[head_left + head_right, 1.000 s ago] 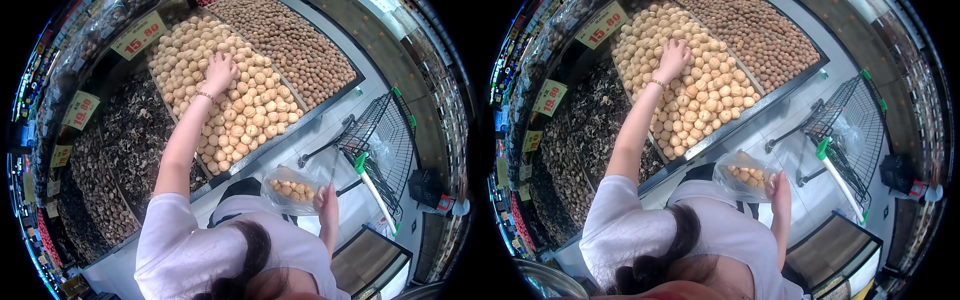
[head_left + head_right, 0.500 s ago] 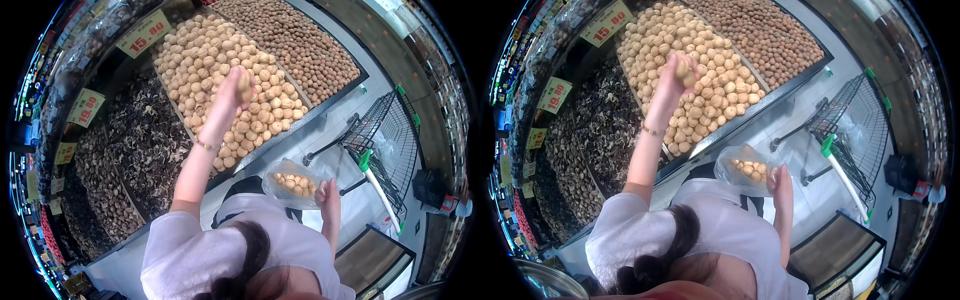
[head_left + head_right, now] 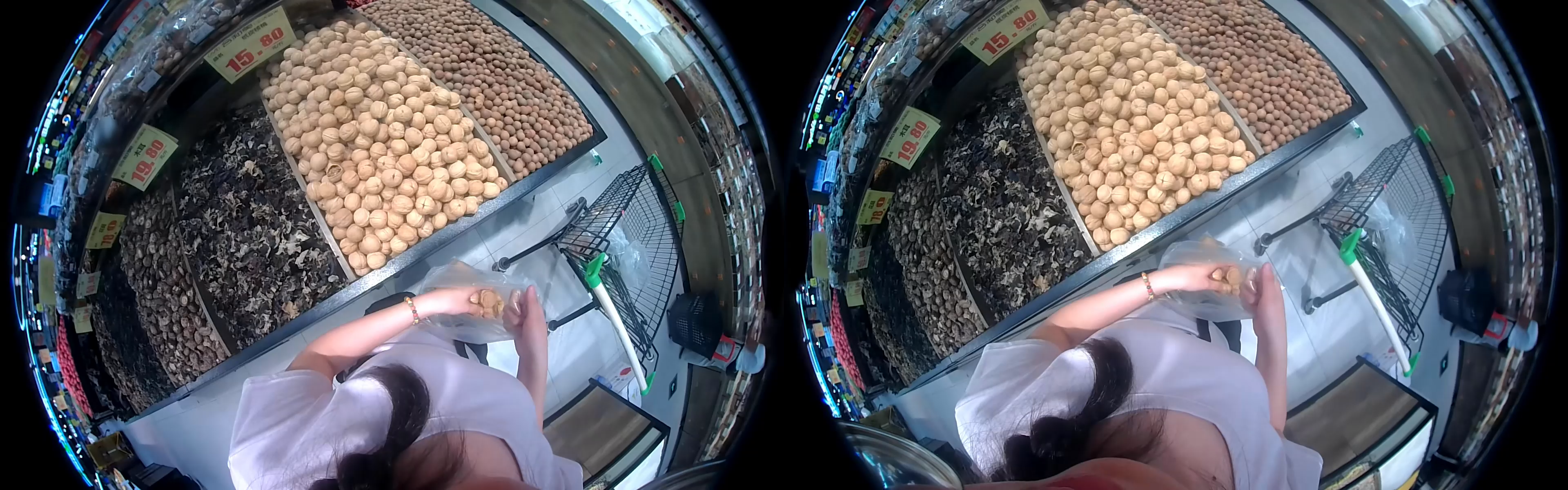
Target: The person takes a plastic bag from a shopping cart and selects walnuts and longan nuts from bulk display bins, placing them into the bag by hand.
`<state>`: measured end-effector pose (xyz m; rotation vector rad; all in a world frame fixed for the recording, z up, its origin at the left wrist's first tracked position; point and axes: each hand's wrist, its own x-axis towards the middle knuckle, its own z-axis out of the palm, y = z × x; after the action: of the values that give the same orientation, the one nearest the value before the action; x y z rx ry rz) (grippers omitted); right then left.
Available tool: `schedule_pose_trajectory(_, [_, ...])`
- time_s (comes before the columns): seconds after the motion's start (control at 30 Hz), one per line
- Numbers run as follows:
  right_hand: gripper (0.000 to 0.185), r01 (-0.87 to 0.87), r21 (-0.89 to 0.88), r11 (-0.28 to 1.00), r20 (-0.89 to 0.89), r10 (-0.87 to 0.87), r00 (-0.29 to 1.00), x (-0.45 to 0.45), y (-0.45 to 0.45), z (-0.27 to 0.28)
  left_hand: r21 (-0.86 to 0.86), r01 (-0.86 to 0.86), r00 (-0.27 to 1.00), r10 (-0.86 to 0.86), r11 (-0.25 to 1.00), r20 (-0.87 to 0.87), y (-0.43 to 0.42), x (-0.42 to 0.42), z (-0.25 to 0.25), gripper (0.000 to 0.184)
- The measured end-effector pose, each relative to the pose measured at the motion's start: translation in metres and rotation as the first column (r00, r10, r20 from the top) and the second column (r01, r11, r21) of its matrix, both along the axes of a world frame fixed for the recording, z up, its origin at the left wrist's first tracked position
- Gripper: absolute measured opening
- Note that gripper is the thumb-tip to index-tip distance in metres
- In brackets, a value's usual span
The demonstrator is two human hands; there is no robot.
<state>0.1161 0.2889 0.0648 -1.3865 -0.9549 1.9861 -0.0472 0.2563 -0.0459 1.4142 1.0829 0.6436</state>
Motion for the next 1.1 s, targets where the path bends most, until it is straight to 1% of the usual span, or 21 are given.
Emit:
schedule_pose_trajectory(0.03, [0.044, -0.013, -0.006, 1.000, -0.007, 0.013, 1.000, 0.000, 0.000, -0.001, 0.169, 0.003, 1.000, 0.000, 0.986, -0.017, 0.000, -0.004, -0.004, 0.055])
schedule_pose_trajectory(0.07, [0.044, -0.024, -0.012, 1.000, -0.014, 0.024, 1.000, 0.003, 0.000, -0.003, 0.047, 0.052, 0.997, -0.049, 0.998, -0.063, -0.003, -0.009, -0.007, 0.058])
schedule_pose_trajectory(0.17, [0.044, -0.084, 0.013, 0.996, -0.073, 0.085, 0.994, 0.007, -0.001, -0.002, 0.204, 0.086, 0.970, -0.035, 0.975, -0.241, -0.003, -0.034, 0.032, 0.056])
schedule_pose_trajectory(0.27, [0.044, -0.100, 0.034, 0.994, -0.088, 0.102, 0.991, 0.008, -0.005, -0.003, 0.258, 0.110, 0.947, -0.023, 0.960, -0.319, -0.006, -0.043, 0.028, 0.050])
schedule_pose_trajectory(0.3, [0.045, -0.095, 0.041, 0.995, -0.084, 0.098, 0.992, 0.008, -0.005, -0.003, 0.124, 0.148, 0.969, -0.118, 0.981, -0.219, -0.004, -0.049, 0.037, 0.048])
schedule_pose_trajectory(0.37, [0.044, -0.083, 0.004, 0.997, -0.122, 0.083, 0.989, 0.011, -0.006, 0.001, -0.129, 0.260, 0.965, -0.260, 0.957, 0.020, 0.007, -0.067, 0.077, 0.045])
schedule_pose_trajectory(0.43, [0.044, -0.084, -0.009, 0.996, -0.136, 0.082, 0.987, 0.015, -0.007, 0.004, 0.000, 0.264, 0.916, -0.251, 0.965, 0.314, 0.031, -0.105, 0.127, 0.041])
schedule_pose_trajectory(0.47, [0.044, -0.090, -0.003, 0.996, -0.131, 0.088, 0.987, 0.016, -0.008, 0.005, 0.084, 0.074, 0.969, -0.091, 0.994, 0.229, 0.043, -0.127, 0.152, 0.039])
schedule_pose_trajectory(0.5, [0.044, -0.094, 0.002, 0.996, -0.127, 0.093, 0.987, 0.016, -0.009, 0.005, 0.094, -0.142, 0.988, 0.135, 0.985, 0.072, 0.058, -0.149, 0.167, 0.037])
schedule_pose_trajectory(0.53, [0.044, -0.087, 0.009, 0.996, -0.118, 0.087, 0.989, 0.017, -0.011, 0.005, 0.194, -0.373, 0.897, 0.406, 0.907, -0.176, 0.071, -0.167, 0.190, 0.036])
schedule_pose_trajectory(0.57, [0.044, -0.082, 0.017, 0.996, -0.107, 0.083, 0.991, 0.017, -0.011, 0.005, 0.416, -0.516, 0.737, 0.635, 0.749, -0.230, 0.093, -0.199, 0.170, 0.040])
schedule_pose_trajectory(0.6, [0.044, -0.077, 0.026, 0.997, -0.097, 0.079, 0.992, 0.017, -0.012, 0.005, 0.730, -0.334, 0.444, 0.783, 0.597, -0.437, 0.110, -0.225, 0.166, 0.044])
schedule_pose_trajectory(0.63, [0.044, -0.078, 0.031, 0.996, -0.088, 0.081, 0.993, 0.017, -0.013, 0.005, 0.764, -0.295, 0.317, 0.813, 0.574, -0.489, 0.128, -0.255, 0.154, 0.050])
schedule_pose_trajectory(0.67, [0.045, -0.078, 0.037, 0.996, -0.080, 0.080, 0.994, 0.018, -0.014, 0.004, 0.774, -0.252, 0.151, 0.814, 0.581, -0.561, 0.140, -0.272, 0.144, 0.053])
schedule_pose_trajectory(0.77, [0.045, -0.079, 0.048, 0.996, -0.054, 0.082, 0.995, 0.022, -0.017, 0.001, 0.699, -0.198, 0.103, 0.724, 0.687, -0.683, 0.156, -0.306, 0.124, 0.055])
schedule_pose_trajectory(0.8, [0.045, -0.081, 0.050, 0.995, -0.043, 0.083, 0.996, 0.024, -0.017, 0.001, 0.678, -0.196, 0.092, 0.702, 0.708, -0.706, 0.162, -0.317, 0.111, 0.056])
schedule_pose_trajectory(0.9, [0.045, -0.063, 0.037, 0.997, -0.053, 0.065, 0.996, 0.029, -0.018, 0.001, 0.613, -0.201, 0.088, 0.637, 0.764, -0.765, 0.165, -0.328, 0.102, 0.059])
schedule_pose_trajectory(0.93, [0.045, -0.041, 0.038, 0.998, -0.041, 0.042, 0.998, 0.029, -0.018, 0.000, 0.653, -0.164, 0.048, 0.667, 0.739, -0.743, 0.162, -0.324, 0.098, 0.059])
schedule_pose_trajectory(1.0, [0.045, 0.002, 0.034, 0.999, -0.015, -0.001, 1.000, 0.029, -0.022, -0.002, 0.687, -0.133, 0.024, 0.696, 0.714, -0.718, 0.161, -0.321, 0.094, 0.060])
schedule_pose_trajectory(1.03, [0.045, -0.007, 0.023, 1.000, -0.020, 0.008, 1.000, 0.030, -0.023, -0.002, 0.703, -0.118, 0.013, 0.708, 0.702, -0.706, 0.159, -0.321, 0.091, 0.061])
schedule_pose_trajectory(1.1, [0.045, -0.024, 0.006, 1.000, -0.037, 0.025, 0.999, 0.029, -0.024, -0.002, 0.768, -0.100, 0.030, 0.774, 0.632, -0.633, 0.156, -0.320, 0.085, 0.060])
